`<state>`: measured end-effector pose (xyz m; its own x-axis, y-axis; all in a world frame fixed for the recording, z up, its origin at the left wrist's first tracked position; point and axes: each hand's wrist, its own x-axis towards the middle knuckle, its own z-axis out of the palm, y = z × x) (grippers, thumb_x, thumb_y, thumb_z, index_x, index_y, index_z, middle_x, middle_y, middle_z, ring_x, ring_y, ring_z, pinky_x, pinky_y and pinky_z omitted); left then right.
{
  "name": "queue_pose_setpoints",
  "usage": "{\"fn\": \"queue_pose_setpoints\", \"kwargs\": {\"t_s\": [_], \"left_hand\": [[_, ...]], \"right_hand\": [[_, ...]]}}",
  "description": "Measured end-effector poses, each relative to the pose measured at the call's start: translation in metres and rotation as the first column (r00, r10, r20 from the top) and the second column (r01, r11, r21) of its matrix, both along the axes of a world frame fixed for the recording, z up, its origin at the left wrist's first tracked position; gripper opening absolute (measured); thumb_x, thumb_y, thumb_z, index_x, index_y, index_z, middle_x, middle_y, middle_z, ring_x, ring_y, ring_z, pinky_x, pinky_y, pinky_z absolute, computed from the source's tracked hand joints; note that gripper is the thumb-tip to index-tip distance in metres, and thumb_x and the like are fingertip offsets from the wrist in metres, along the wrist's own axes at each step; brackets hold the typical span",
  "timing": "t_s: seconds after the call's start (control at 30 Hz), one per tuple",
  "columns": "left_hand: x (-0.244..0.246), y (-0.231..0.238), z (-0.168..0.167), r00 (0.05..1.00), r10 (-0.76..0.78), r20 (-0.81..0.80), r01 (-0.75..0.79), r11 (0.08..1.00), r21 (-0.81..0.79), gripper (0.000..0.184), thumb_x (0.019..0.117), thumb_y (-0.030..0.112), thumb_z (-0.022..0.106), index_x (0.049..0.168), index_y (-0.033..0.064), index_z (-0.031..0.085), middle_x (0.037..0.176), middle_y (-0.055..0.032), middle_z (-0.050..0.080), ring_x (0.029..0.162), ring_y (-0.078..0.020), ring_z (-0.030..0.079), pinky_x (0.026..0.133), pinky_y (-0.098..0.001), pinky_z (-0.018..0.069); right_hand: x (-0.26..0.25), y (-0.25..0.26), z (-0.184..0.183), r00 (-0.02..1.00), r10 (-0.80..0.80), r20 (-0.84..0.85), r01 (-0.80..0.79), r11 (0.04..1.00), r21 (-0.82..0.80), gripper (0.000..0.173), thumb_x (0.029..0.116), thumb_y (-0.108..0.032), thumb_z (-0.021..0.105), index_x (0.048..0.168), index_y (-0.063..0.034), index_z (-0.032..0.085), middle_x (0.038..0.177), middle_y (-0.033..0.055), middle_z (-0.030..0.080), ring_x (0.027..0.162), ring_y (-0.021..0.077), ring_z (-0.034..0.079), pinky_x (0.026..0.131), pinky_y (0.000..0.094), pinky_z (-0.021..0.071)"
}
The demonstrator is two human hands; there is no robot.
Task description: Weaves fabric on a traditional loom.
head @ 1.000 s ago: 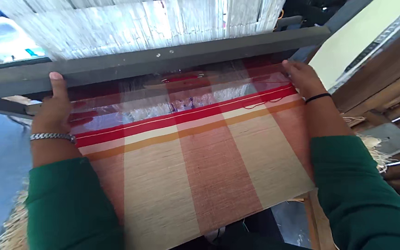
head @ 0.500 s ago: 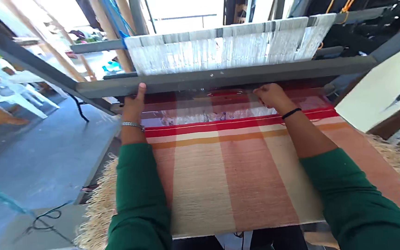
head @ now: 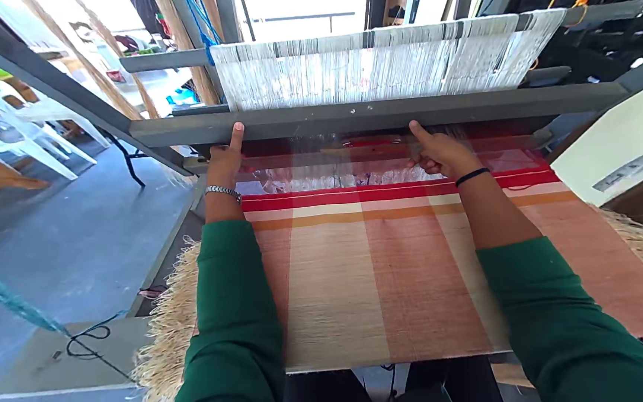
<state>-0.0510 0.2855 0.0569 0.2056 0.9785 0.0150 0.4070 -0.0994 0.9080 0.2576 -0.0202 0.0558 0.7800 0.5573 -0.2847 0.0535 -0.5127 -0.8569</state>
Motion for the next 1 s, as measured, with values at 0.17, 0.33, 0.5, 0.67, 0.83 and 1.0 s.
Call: {"fn": "queue_pose_setpoints", "kwargs": {"t_s": [0.17,0.33,0.5,0.67,0.83,1.0], "left_hand": [[0.001,0.006,-0.005,1.0,0.016,0.025,-0.016,1.0,0.0,0.113,0.0838,0.087,0.051,0.154,0.0001,0.034,0.14,-0.0273,0.056,0.126,-0.0375,0.06,0.102,-0.0576,0.0498],[0.002,0.005,-0.012,0.991,0.005,0.137,-0.002,1.0,-0.018,0.115,0.0838,0.084,0.054,0.159,0.0039,0.021,0.151,-0.0261,0.045,0.134,-0.0367,0.053,0.106,-0.058,0.0465],[0.004,0.015,-0.02,0.99,-0.04,0.137,0.052,0.995,-0.09,0.116,0.0802,0.091,0.049,0.16,0.0096,0.023,0.137,-0.0205,0.06,0.118,-0.0321,0.064,0.093,-0.0526,0.0558],[0.004,0.014,-0.019,0.97,-0.143,0.195,0.175,0.972,-0.156,0.105,0.0892,0.086,0.04,0.155,0.0055,0.033,0.129,-0.0165,0.068,0.105,-0.0267,0.072,0.085,-0.0446,0.0615],[0.007,0.01,-0.018,0.956,-0.165,0.242,0.222,0.947,-0.234,0.102,0.0911,0.086,0.034,0.155,0.0058,0.031,0.124,-0.0173,0.067,0.094,-0.0264,0.073,0.077,-0.0411,0.0622],[0.009,0.006,-0.017,0.931,-0.205,0.304,0.277,0.935,-0.219,0.096,0.0949,0.082,0.032,0.146,0.0005,0.042,0.116,-0.016,0.071,0.089,-0.0244,0.074,0.076,-0.0391,0.0626]], "right_hand": [[0.013,-0.007,-0.008,0.871,0.329,-0.364,-0.157,0.89,0.429,0.06,0.1011,-0.071,0.034,0.081,-0.0186,0.054,0.053,-0.0092,0.039,0.036,-0.0027,0.027,0.034,0.0127,0.0227],[0.022,-0.018,-0.014,0.822,0.421,-0.384,-0.155,0.814,0.559,0.062,0.1042,-0.068,0.026,0.118,-0.0143,0.056,0.063,-0.0101,0.047,0.04,-0.0043,0.033,0.037,0.01,0.0292],[0.002,-0.009,-0.003,0.939,0.238,-0.248,-0.135,0.918,0.372,0.048,0.1064,-0.056,0.041,0.112,-0.0118,0.058,0.076,-0.0002,0.067,0.051,0.0053,0.054,0.047,0.0188,0.0449],[0.004,-0.004,-0.004,0.982,0.162,-0.095,-0.118,0.924,0.364,0.04,0.1059,-0.044,0.054,0.132,-0.0138,0.049,0.083,0.0009,0.07,0.055,0.0077,0.061,0.05,0.0208,0.0508],[0.002,-0.002,-0.005,0.981,0.147,-0.124,-0.089,0.92,0.382,0.039,0.1059,-0.042,0.055,0.132,-0.0137,0.05,0.082,0.002,0.069,0.054,0.0079,0.06,0.05,0.0204,0.0505],[0.002,-0.002,-0.004,0.98,0.159,-0.119,-0.095,0.901,0.423,0.032,0.106,-0.04,0.055,0.124,-0.0136,0.055,0.079,0.0002,0.069,0.054,0.006,0.059,0.051,0.019,0.0494]]}}
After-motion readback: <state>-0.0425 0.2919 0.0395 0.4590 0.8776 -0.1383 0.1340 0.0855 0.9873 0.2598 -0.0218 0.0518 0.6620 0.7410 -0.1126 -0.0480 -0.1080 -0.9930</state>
